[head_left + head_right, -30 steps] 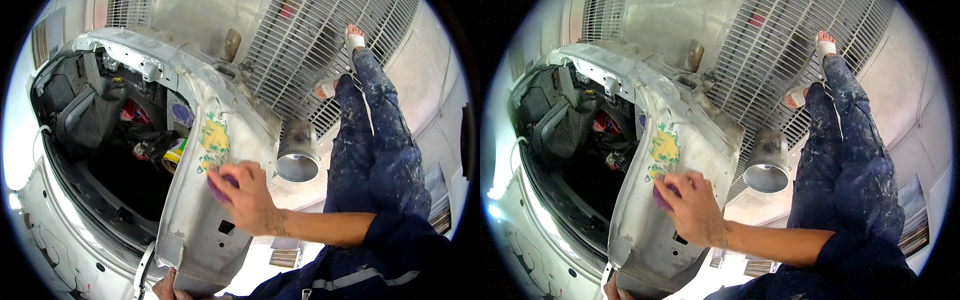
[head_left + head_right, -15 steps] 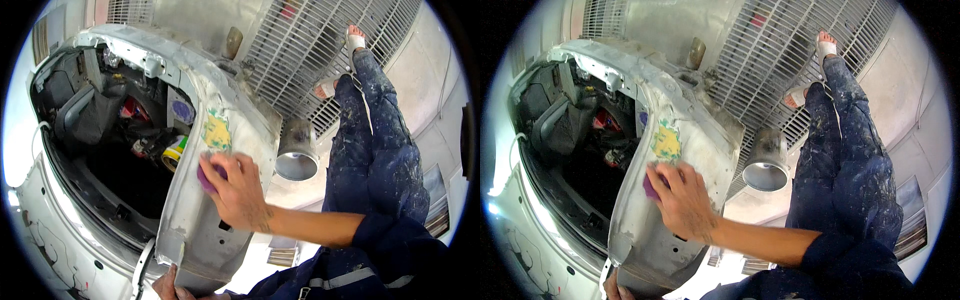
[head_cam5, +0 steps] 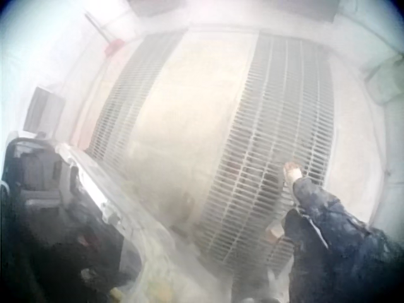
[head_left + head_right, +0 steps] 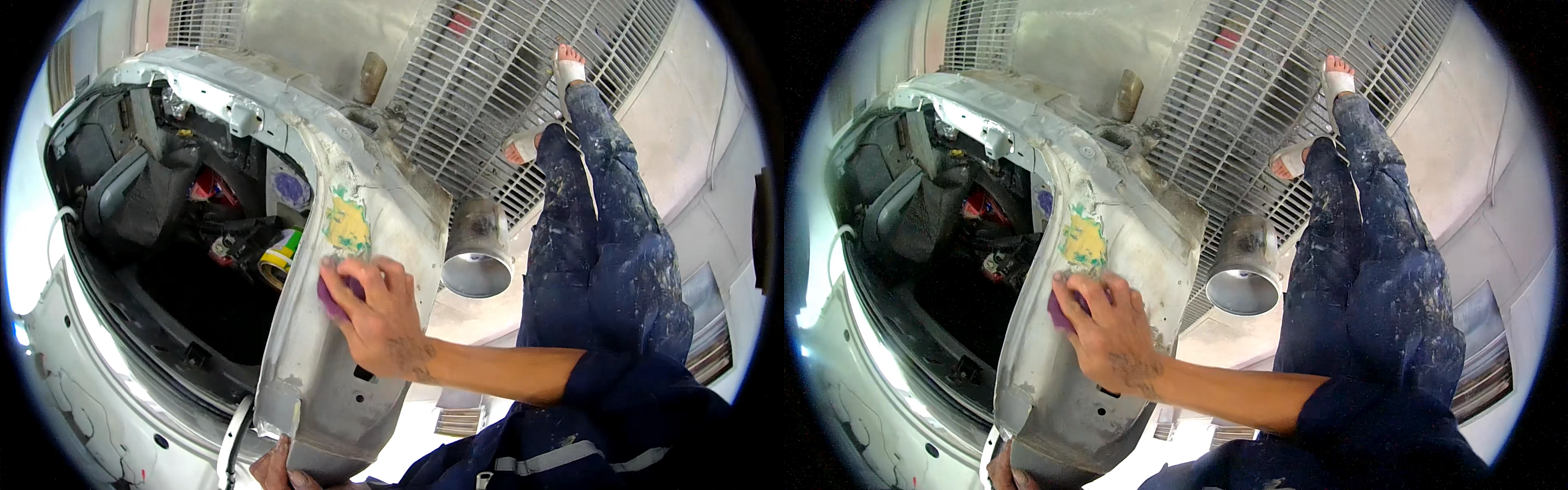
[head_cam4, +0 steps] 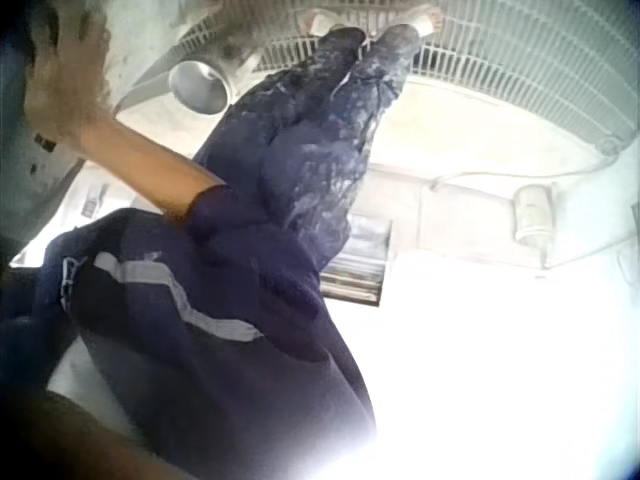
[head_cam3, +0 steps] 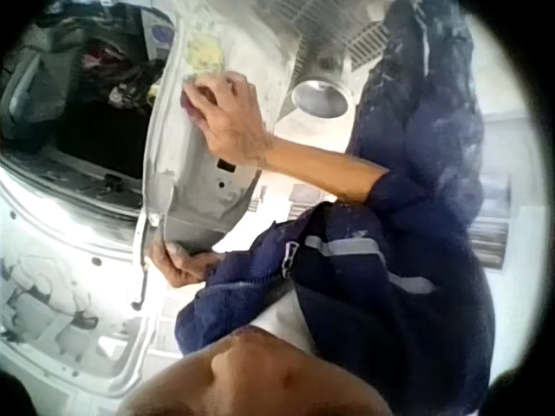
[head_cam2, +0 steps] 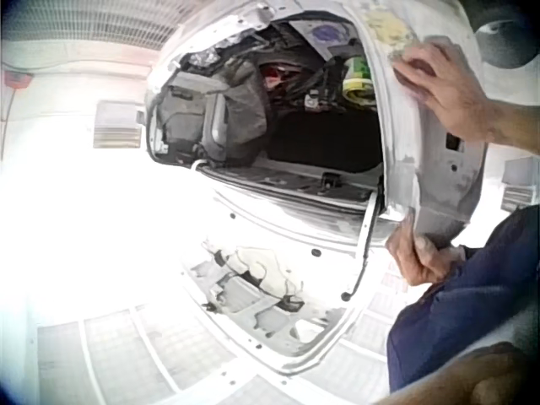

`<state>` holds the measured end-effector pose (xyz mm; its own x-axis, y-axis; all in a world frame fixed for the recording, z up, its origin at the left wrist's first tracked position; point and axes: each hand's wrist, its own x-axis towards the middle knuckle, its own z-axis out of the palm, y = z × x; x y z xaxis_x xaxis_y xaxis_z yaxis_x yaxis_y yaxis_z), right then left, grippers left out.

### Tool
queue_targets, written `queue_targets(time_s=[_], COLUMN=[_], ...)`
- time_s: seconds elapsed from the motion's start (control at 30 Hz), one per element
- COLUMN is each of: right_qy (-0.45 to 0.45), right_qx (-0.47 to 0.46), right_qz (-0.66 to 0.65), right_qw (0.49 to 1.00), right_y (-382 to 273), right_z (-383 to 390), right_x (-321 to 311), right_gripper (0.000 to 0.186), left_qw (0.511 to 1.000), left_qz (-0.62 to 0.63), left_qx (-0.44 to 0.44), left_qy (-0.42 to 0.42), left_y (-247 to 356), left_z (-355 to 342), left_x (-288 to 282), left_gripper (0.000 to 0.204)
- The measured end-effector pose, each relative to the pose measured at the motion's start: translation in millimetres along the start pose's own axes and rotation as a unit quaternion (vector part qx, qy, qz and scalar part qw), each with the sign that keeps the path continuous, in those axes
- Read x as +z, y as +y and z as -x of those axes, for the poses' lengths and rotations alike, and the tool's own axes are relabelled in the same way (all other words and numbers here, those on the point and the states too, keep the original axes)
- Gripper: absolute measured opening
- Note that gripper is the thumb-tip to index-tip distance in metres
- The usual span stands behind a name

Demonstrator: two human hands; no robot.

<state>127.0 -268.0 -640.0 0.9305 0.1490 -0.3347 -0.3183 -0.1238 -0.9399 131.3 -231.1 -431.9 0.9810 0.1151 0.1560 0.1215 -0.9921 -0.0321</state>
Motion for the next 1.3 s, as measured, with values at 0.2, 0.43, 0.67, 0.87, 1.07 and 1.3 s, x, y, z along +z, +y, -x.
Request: queue_targets(time_s=[0.2, 0.43, 0.67, 0.87, 1.07, 1.3], right_qy=[-0.043, -0.027, 0.009, 0.067, -0.011, -0.044], right_qx=[0.043, 0.074, 0.029, -0.042, -0.001, 0.019], right_qz=[0.032, -0.003, -0.004, -0.056, -0.108, -0.088], right_qw=[0.998, 0.997, 1.000, 0.995, 0.994, 0.995], right_y=[-1.8, -1.8, 1.0, -2.0, -10.9, 11.7], right_z=[-0.8, -0.2, 6.5, 3.3, 4.9, 30.9], right_x=[1.0, 2.4, 6.9, 8.6, 12.6, 1.3], right_gripper=[0.072, 0.064, 0.066, 0.065, 0.067, 0.064], left_qw=[0.996, 0.995, 0.993, 0.993, 0.997, 0.991], left_qz=[-0.014, -0.025, -0.030, -0.025, 0.004, -0.030], left_qx=[-0.079, -0.090, -0.107, -0.100, -0.052, -0.118], left_qy=[-0.045, -0.043, -0.044, -0.054, -0.049, -0.049], left_y=[5.2, 7.1, 6.9, 2.3, -4.5, 7.3], left_z=[-3.4, -4.7, -4.0, 1.3, -2.4, 0.7], left_x=[-4.4, -4.7, -7.2, -9.2, -5.2, -7.0], left_gripper=[0.035, 0.036, 0.039, 0.041, 0.040, 0.040])
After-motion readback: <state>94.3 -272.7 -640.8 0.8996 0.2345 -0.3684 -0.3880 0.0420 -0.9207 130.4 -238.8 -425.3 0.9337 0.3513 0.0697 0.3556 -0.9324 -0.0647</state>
